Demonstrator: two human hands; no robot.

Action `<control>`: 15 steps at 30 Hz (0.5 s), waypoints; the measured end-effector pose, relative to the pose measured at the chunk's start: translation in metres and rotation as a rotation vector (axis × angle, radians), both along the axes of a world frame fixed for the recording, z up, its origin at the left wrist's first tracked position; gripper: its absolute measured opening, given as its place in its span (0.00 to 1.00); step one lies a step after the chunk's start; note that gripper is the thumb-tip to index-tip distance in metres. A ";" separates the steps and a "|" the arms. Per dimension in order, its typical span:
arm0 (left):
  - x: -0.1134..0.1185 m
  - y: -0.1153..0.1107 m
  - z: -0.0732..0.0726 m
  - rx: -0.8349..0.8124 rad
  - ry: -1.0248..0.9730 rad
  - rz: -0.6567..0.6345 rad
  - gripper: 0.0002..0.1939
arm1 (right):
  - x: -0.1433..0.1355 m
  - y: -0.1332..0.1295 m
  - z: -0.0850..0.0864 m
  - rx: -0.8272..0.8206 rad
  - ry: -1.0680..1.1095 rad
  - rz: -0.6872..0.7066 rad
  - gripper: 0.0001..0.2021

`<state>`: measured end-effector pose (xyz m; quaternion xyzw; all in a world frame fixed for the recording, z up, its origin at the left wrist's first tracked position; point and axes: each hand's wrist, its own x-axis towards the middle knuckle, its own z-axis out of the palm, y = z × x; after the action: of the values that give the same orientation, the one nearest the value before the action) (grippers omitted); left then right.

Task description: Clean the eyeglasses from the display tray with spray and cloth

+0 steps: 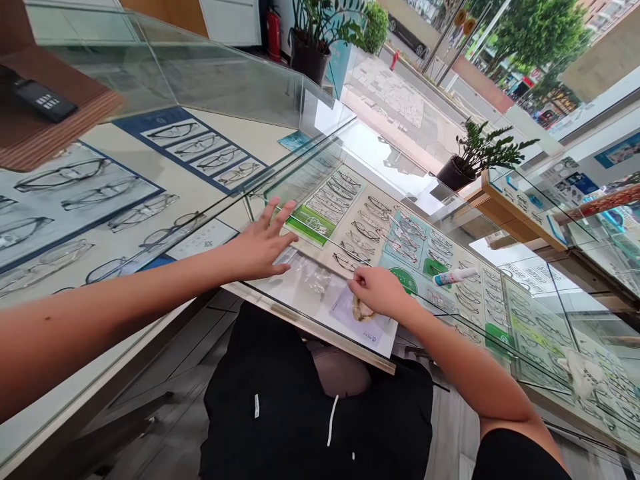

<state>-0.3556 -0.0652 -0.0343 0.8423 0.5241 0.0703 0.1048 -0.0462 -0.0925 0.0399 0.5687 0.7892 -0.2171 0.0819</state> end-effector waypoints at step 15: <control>-0.004 0.002 -0.003 0.033 0.031 -0.010 0.29 | 0.029 0.060 -0.122 0.311 0.148 -0.085 0.04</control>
<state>-0.3595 -0.0631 -0.0376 0.8474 0.5203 0.0652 0.0831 -0.0170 -0.0328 -0.0825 0.5898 0.7923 -0.1370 -0.0745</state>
